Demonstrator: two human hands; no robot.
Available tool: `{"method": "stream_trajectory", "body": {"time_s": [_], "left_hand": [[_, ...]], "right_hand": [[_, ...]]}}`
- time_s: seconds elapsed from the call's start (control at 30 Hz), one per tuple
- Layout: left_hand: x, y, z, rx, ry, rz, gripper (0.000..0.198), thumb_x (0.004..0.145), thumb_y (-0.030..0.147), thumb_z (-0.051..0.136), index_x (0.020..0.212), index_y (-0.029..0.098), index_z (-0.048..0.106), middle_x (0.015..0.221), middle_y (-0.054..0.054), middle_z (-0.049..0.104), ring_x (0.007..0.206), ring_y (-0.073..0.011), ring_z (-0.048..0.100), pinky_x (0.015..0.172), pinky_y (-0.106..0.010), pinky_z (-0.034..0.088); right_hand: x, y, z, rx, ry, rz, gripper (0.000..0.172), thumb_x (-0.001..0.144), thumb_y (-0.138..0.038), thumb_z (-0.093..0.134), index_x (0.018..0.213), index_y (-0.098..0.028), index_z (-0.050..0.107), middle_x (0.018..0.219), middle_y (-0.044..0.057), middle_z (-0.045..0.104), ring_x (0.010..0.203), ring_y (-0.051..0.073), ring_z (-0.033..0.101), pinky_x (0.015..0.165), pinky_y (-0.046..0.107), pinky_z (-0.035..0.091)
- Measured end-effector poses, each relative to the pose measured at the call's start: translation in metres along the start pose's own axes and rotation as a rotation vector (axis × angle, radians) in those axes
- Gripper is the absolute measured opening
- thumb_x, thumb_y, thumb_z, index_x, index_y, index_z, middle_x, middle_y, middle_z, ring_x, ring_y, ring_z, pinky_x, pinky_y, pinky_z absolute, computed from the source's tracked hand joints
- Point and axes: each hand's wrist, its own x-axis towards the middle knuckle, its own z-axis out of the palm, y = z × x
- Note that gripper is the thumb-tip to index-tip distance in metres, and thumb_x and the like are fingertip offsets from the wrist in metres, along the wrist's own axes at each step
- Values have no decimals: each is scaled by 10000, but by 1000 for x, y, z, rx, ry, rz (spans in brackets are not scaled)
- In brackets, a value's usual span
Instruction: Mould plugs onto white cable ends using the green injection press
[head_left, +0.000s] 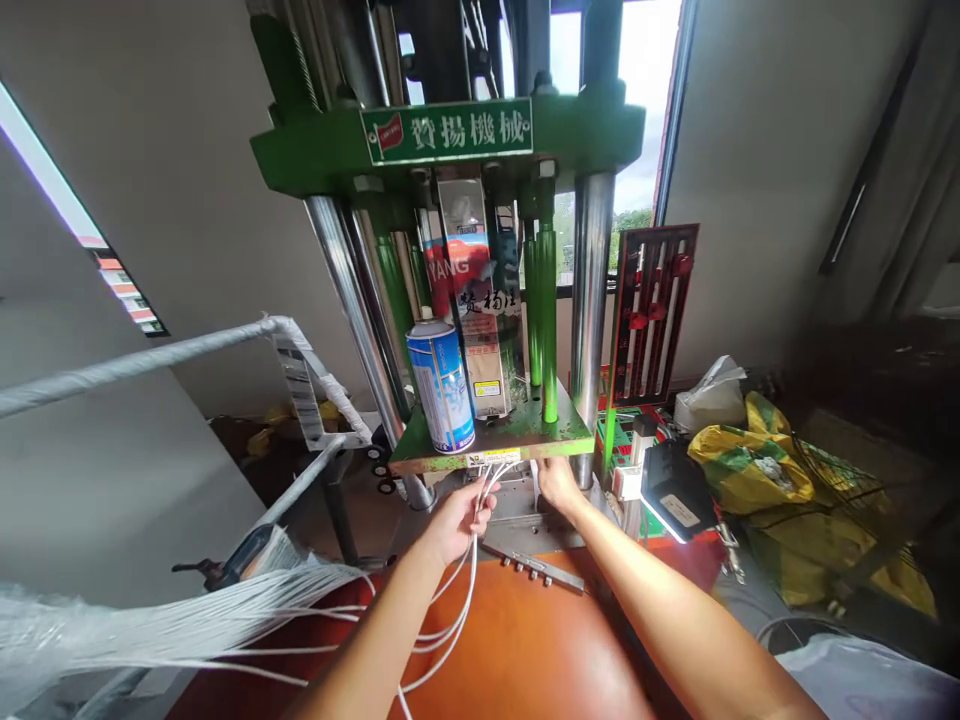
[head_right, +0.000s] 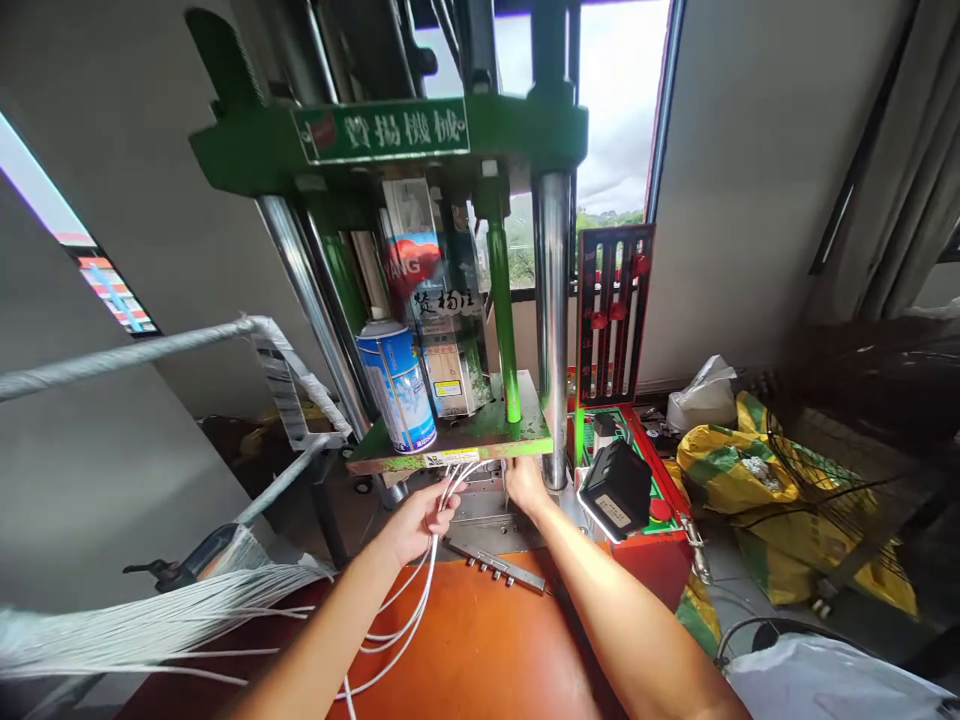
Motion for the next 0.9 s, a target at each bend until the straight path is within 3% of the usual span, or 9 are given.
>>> {"method": "stream_trajectory", "body": {"time_s": [0.13, 0.23, 0.33, 0.43, 0.53, 0.67, 0.77, 0.9], "left_hand": [[12, 11, 16, 47, 34, -6, 335, 1077, 235, 466, 900, 40, 673, 596, -6, 542, 346, -24, 337, 349, -141, 155], [10, 0, 24, 53, 80, 49, 359, 1081, 231, 441, 858, 57, 662, 512, 50, 443, 306, -15, 212, 348, -164, 85], [-1, -17, 29, 34, 141, 109, 388, 1088, 259, 411, 834, 82, 646, 488, 69, 395, 301, -21, 193, 354, -179, 90], [-17, -32, 33, 23, 179, 160, 314, 1038, 313, 520, 854, 95, 652, 498, 73, 404, 314, -22, 202, 361, -183, 98], [-40, -43, 35, 33, 172, 192, 324, 895, 419, 725, 864, 102, 668, 503, 75, 418, 338, -20, 208, 369, -184, 102], [-85, -56, 21, 92, 110, 228, 565, 675, 611, 901, 838, 131, 651, 518, 92, 402, 375, -7, 181, 369, -177, 112], [-119, -65, 3, 146, 69, 234, 678, 656, 749, 878, 881, 147, 660, 509, 101, 389, 364, -6, 161, 359, -176, 98], [-145, -74, -7, 153, 40, 285, 668, 701, 760, 852, 869, 139, 673, 488, 100, 376, 383, 6, 130, 391, -164, 81]], "right_hand": [[17, -2, 5, 33, 41, 47, 237, 1050, -364, 632, 1077, -135, 685, 1063, 84, 717, 983, 208, 692, 953, 415, 557], [10, -1, 10, 44, 89, 60, 246, 1055, -377, 621, 1018, -141, 682, 1029, 79, 714, 978, 210, 686, 949, 414, 550], [-1, 3, 16, 55, 114, 62, 268, 1053, -382, 621, 930, -151, 679, 954, 73, 704, 927, 197, 675, 924, 392, 547], [-3, 7, 20, 74, 150, 74, 281, 1048, -394, 629, 920, -148, 671, 938, 57, 688, 916, 192, 665, 917, 394, 544], [1, 7, 17, 104, 206, 91, 280, 1058, -408, 591, 972, -150, 657, 992, 61, 680, 977, 208, 660, 961, 427, 530], [-14, 0, 0, 151, 232, 87, 330, 1078, -428, 430, 986, -174, 619, 1026, 115, 685, 1012, 240, 652, 949, 408, 523], [-47, -1, -23, 167, 209, 111, 362, 1090, -473, 343, 996, -214, 578, 964, 85, 685, 911, 227, 653, 855, 360, 535], [-95, 9, -64, 123, 157, 165, 418, 1090, -515, 315, 964, -222, 586, 906, 75, 683, 878, 246, 661, 833, 381, 539]]}}
